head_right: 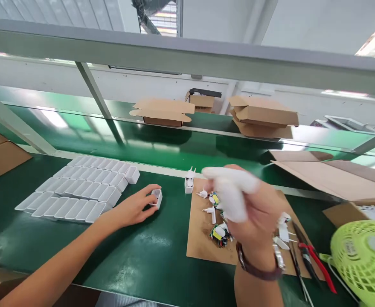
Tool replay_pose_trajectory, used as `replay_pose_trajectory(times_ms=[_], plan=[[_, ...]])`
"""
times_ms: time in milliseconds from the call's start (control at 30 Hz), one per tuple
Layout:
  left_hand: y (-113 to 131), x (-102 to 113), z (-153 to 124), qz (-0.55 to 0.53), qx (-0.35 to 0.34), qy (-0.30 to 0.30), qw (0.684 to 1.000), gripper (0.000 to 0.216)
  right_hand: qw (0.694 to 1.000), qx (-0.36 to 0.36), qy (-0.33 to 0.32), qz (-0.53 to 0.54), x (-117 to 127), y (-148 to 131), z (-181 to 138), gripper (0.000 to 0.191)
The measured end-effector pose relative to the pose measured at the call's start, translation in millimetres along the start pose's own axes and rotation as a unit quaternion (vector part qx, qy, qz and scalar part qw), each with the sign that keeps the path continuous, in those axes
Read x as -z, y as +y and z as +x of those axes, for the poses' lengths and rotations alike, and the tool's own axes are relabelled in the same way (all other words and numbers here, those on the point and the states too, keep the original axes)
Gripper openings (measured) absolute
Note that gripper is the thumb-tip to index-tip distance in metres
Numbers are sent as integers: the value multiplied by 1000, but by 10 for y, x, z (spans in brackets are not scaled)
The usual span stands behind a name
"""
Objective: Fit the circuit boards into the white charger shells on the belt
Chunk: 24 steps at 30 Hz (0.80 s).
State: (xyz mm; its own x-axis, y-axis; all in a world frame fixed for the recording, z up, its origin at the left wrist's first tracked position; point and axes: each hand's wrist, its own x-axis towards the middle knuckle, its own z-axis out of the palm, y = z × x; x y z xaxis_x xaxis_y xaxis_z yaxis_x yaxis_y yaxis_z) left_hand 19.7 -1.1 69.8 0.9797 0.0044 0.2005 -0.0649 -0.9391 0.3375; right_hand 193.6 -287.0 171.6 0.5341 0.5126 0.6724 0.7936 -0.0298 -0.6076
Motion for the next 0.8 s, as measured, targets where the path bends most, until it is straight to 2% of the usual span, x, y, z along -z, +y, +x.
replay_pose_trajectory(times_ms=[67,100,200,233,300,433,533,567,633,700,733,800], plan=[[19,-115,41,-47,-12,12,999,4,994,-4,-69,-86,-296,50,232,24],[5,-176,50,-72,-15,30,997,8,974,-4,-143,-173,-393,116,261,21],[-65,-352,53,-144,-1,92,985,41,878,-51,-306,-364,-512,374,90,14],[-84,-398,49,-161,7,97,982,52,854,-73,-332,-394,-524,451,-2,12],[-104,-456,39,-179,22,87,980,64,831,-119,-341,-423,-556,562,-146,16],[-101,-456,-2,-188,36,65,979,71,821,-189,-298,-448,-633,632,-127,25],[-113,-419,-58,-186,41,63,980,73,821,-190,-282,-458,-594,579,-5,33],[-123,-407,-78,-184,44,64,980,73,831,-188,-270,-447,-564,535,14,36],[-146,-382,-114,-180,52,65,980,74,873,-181,-254,-375,-511,410,1,42],[-168,-358,-140,-174,59,64,981,73,915,-155,-289,-237,-506,258,-68,49],[-177,-346,-150,-172,63,61,981,72,919,-130,-334,-163,-527,186,-112,51],[-186,-326,-164,-170,71,53,981,71,895,-51,-438,-67,-606,85,-188,53]])
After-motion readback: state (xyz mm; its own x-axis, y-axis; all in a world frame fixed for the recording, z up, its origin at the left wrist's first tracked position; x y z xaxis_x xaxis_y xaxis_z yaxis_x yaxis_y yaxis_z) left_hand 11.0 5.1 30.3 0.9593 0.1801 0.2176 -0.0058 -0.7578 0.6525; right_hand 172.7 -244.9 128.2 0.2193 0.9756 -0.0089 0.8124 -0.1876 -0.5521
